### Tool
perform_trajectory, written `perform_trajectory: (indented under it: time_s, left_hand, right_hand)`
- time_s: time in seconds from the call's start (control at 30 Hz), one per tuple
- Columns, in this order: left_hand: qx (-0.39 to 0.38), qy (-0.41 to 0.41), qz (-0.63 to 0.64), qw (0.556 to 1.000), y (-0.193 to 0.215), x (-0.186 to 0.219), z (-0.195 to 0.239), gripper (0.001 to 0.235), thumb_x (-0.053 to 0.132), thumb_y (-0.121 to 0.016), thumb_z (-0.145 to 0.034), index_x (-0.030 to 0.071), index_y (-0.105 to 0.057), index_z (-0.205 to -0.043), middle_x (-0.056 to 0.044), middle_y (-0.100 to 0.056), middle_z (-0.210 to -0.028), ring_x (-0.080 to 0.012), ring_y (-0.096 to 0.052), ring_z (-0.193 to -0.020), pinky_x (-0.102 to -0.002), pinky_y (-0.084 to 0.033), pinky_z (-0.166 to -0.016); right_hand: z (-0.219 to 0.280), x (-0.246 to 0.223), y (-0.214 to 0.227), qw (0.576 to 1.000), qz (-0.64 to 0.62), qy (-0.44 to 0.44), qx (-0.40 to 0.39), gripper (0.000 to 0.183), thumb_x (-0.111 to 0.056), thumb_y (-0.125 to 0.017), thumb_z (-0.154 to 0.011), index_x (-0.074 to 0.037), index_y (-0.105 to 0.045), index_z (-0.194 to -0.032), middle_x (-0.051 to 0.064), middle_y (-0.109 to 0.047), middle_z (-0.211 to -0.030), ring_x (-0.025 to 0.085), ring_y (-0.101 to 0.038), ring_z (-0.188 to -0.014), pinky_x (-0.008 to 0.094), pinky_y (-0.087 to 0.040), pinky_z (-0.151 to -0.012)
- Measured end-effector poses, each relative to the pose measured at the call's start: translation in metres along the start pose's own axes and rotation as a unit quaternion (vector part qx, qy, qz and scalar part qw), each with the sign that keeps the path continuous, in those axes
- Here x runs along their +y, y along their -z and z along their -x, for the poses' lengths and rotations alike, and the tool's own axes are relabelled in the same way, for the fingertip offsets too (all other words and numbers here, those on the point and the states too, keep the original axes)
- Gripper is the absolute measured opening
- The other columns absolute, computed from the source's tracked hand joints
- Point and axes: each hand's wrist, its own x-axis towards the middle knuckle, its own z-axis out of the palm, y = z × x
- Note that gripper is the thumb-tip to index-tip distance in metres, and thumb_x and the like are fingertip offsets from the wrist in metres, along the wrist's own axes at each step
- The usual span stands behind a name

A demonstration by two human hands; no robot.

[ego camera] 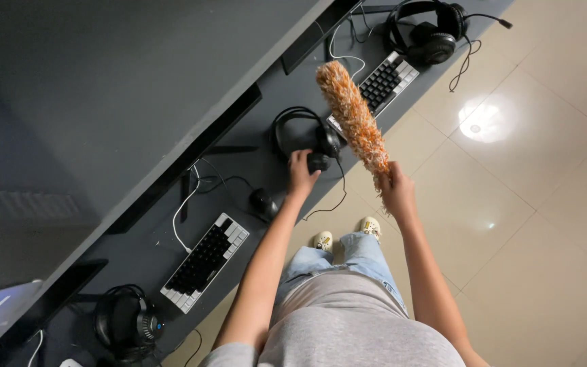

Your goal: The person uses a fluffy duster to clean a row of computer desks. They systematically dust the surfaces, keyboards, and mouse areas, occasionally lifting the keyboards to clean underneath. They also dust around the headphones and monitor stands.

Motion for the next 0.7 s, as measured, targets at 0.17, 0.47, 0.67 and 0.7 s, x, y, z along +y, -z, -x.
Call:
perform_trajectory:
  time_s: [0.17,0.47,0.67,0.7]
  left_hand:
    - [0.058,-0.06,0.088,0.993,0.036,0.003,0.024,0.057,0.003,-0.089,-0.068,0.006,-0.061,-0.117,-0.014,-0.059,-0.121,-0.0356,-0.063,-0.11,-0.042,-0.053,-0.094]
    - [0.1,0.031,0.2,0.974,0.117,0.019,0.099,0.05,-0.006,-0.085,-0.074,0.001,-0.058,-0.115,-0.008,-0.052,-0.126,-0.0212,-0.061,-0.109,-0.034,-0.06,-0.088]
    - [0.133,0.068,0.216,0.965,0.12,0.027,0.121,0.052,-0.006,-0.084,-0.073,0.001,-0.056,-0.116,-0.008,-0.051,-0.13,-0.021,-0.061,-0.113,-0.034,-0.063,-0.09]
    - [0.136,0.062,0.228,0.962,0.118,0.031,0.124,0.052,-0.006,-0.084,-0.074,0.002,-0.056,-0.117,-0.008,-0.052,-0.131,-0.0211,-0.061,-0.115,-0.034,-0.063,-0.091]
  right_hand:
    - [-0.002,0.046,-0.021,0.995,-0.053,-0.076,-0.028,0.024,-0.02,-0.061,-0.101,-0.008,-0.062,-0.122,0.014,-0.072,-0.08,0.021,-0.065,-0.062,0.038,-0.052,-0.058]
    - [-0.005,0.118,-0.078,0.968,-0.036,0.06,-0.242,0.033,-0.024,-0.069,-0.09,-0.012,-0.062,-0.12,0.012,-0.074,-0.08,0.023,-0.074,-0.071,0.038,-0.057,-0.068]
    - [-0.048,0.144,-0.142,0.976,0.006,0.081,-0.202,0.026,-0.023,-0.065,-0.099,-0.013,-0.06,-0.122,0.017,-0.072,-0.081,0.031,-0.072,-0.071,0.042,-0.056,-0.067]
    - [-0.052,0.143,-0.158,0.99,-0.005,0.033,-0.137,0.028,-0.021,-0.063,-0.1,-0.012,-0.058,-0.126,0.019,-0.072,-0.084,0.033,-0.071,-0.072,0.043,-0.055,-0.067]
